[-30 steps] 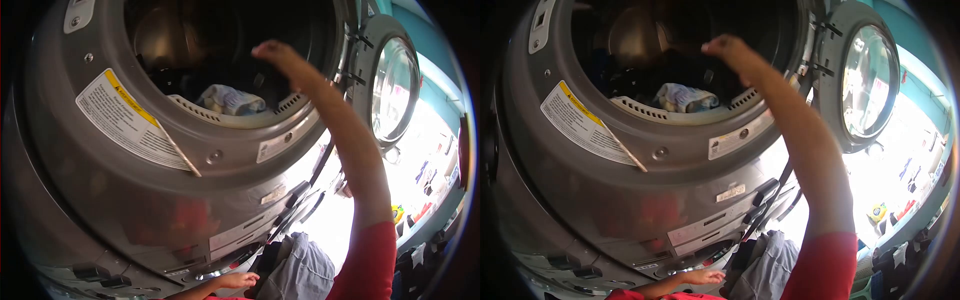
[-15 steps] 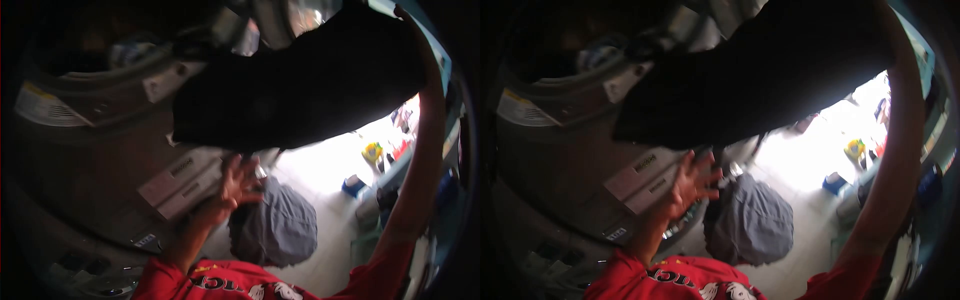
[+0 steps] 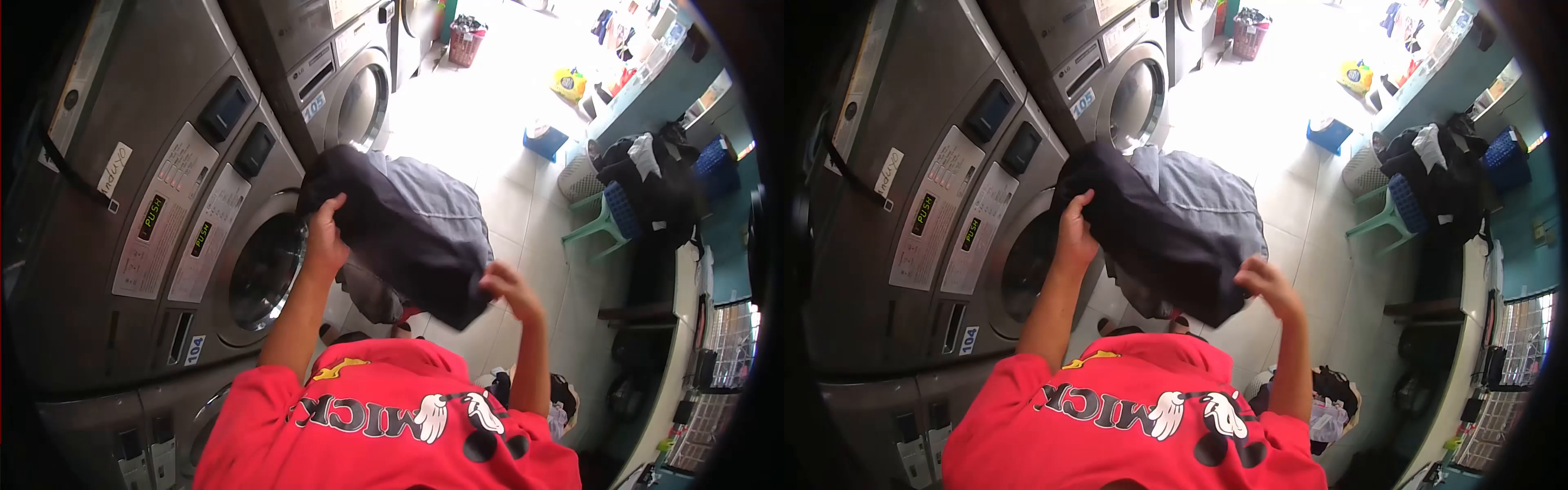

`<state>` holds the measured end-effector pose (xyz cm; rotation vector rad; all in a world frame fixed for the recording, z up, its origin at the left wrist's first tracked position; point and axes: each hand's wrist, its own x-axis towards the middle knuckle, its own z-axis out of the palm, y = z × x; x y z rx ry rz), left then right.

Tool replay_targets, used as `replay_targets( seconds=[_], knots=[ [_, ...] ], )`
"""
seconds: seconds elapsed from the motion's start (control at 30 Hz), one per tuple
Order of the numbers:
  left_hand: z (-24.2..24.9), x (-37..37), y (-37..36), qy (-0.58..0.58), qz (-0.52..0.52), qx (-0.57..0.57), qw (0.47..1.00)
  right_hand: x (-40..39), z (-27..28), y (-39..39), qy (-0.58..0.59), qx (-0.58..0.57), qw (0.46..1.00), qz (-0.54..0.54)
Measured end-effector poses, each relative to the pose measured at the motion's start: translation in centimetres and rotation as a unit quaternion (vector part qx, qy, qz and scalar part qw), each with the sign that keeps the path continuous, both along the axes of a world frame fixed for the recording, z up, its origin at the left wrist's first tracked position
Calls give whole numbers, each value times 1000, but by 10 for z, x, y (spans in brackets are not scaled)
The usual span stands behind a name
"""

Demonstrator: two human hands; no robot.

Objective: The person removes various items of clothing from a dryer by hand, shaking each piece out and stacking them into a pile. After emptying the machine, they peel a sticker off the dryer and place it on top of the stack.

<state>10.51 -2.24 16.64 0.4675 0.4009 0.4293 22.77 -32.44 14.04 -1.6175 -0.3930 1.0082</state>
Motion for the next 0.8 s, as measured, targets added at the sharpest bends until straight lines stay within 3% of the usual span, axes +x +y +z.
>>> replay_targets(
  seconds=[0.07,0.1,0.17,0.23,0.3,0.33,0.37,0.4,0.43,0.5,0.53,0.57,0.6,0.63,0.7,0.73,0.8],
  knots=[
    [-2,0,-8,106,-9,62,992,-22,-54,-1,42,-27,992,116],
    [2,1,-15,111,-14,62,992,-30,-56,5,-15,-158,973,169],
    [6,1,-29,161,-76,178,968,-33,-82,19,-278,-110,951,72],
    [0,-4,-35,128,-110,243,955,-37,-23,56,-389,21,917,-85],
    [-1,-12,-35,91,-322,374,865,-37,28,78,-527,79,837,-126],
    [7,-17,-37,86,-385,395,830,-39,38,85,-524,78,838,-127],
    [11,-22,-39,87,-386,393,830,-41,45,91,-457,84,884,-45],
    [16,-27,-39,50,-399,469,786,-43,53,96,-385,89,918,37],
    [18,-32,-38,14,-408,540,736,-44,62,99,-257,7,956,144],
    [20,-42,-33,24,-346,599,722,-54,39,108,-58,18,987,150],
    [21,-49,-27,78,-346,600,717,-66,38,113,-7,81,994,71],
    [21,-58,-22,133,-345,597,712,-64,37,118,-9,77,994,79],
    [2,-67,-17,116,-340,510,782,-64,35,123,-38,65,994,85],
    [-6,-73,-16,117,-336,507,785,-64,36,128,-66,52,992,90],
    [-16,-80,-13,163,-222,473,837,-50,50,144,-85,15,992,92],
    [-26,-83,-9,162,-194,524,813,-40,55,152,-147,-7,985,92],
    [-38,-89,-1,166,-178,480,843,-22,59,168,-288,-34,955,63]
  ],
)
